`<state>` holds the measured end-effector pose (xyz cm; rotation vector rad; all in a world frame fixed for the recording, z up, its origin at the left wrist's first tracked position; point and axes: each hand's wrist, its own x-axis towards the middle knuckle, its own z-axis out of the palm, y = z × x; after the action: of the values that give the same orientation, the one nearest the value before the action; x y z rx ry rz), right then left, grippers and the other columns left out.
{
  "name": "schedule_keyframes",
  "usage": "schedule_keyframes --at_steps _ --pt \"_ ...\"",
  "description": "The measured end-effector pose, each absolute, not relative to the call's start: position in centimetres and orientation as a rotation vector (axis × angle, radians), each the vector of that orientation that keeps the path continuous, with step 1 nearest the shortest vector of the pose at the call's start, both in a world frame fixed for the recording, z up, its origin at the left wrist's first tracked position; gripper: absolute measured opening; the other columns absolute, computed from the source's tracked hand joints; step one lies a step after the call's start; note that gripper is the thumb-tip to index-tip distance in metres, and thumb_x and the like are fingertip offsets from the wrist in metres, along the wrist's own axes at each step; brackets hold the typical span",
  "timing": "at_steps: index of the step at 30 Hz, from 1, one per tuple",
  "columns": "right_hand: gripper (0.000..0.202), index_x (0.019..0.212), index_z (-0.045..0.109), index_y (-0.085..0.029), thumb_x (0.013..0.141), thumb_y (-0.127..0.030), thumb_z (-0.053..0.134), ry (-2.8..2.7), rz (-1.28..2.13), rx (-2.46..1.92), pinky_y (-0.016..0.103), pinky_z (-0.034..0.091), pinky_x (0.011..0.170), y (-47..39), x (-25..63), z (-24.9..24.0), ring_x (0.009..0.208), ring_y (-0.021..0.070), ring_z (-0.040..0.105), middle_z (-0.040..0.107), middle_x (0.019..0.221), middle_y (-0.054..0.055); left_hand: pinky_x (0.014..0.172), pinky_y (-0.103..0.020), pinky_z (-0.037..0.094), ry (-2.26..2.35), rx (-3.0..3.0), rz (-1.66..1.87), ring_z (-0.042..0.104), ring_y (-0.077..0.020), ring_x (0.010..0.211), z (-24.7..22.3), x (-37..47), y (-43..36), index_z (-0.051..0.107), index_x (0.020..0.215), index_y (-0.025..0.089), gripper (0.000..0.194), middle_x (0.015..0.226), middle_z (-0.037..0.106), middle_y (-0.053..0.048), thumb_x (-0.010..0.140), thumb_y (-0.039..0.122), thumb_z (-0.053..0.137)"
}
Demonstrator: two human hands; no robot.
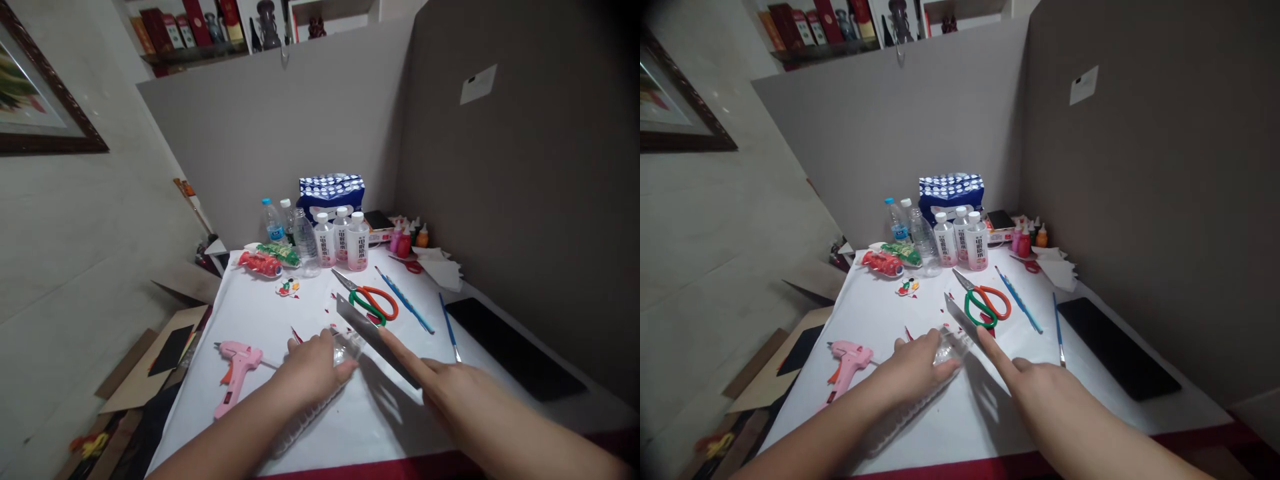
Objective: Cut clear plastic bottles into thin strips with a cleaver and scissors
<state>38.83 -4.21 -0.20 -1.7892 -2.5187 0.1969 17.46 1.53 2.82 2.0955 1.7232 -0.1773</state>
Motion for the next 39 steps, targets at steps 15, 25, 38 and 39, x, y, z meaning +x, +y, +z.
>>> schedule_keyframes --at_steps 15,25,38,39 --pt "0.094 0.151 0.01 -0.02 0.069 -0.001 0.05 -2.674 0.1 -1.751 0.024 0.025 0.046 1.1 34.6 4.1 0.058 0.0201 0.064 0.07 0.07 0.006 0.098 -0.056 0.027 1.98 2.166 -0.158 0.064 -0.0352 0.088 2.3 19.1 1.0 0.063 0.099 0.013 0.051 0.085 0.072 -0.015 0.08 0.056 0.042" --pt "0.105 0.15 -0.002 -0.032 0.063 0.002 0.045 -2.497 0.344 -1.842 0.024 0.026 0.045 -5.0 39.3 0.9 0.052 0.0179 0.06 0.069 0.069 0.001 0.073 -0.035 0.045 1.779 2.066 -0.146 0.061 -0.0343 0.099 1.9 17.2 2.1 0.057 0.11 0.018 0.067 0.107 0.067 -0.015 0.068 0.07 0.052" --pt "0.094 0.151 0.007 -0.019 0.07 -0.001 0.05 -2.694 0.154 -1.714 0.024 0.029 0.049 1.4 34.2 5.0 0.065 0.0204 0.065 0.071 0.078 0.009 0.094 -0.054 0.033 1.881 2.179 -0.149 0.063 -0.0358 0.093 2.1 18.3 1.2 0.058 0.103 0.015 0.05 0.09 0.072 -0.013 0.078 0.057 0.046" --pt "0.092 0.151 0.006 -0.021 0.072 -0.002 0.048 -2.663 0.176 -1.722 0.024 0.029 0.049 0.6 34.9 4.3 0.063 0.0197 0.064 0.07 0.075 0.007 0.094 -0.054 0.034 1.875 2.175 -0.154 0.062 -0.0375 0.096 2.1 18.2 1.2 0.059 0.103 0.015 0.054 0.091 0.071 -0.014 0.077 0.06 0.045"
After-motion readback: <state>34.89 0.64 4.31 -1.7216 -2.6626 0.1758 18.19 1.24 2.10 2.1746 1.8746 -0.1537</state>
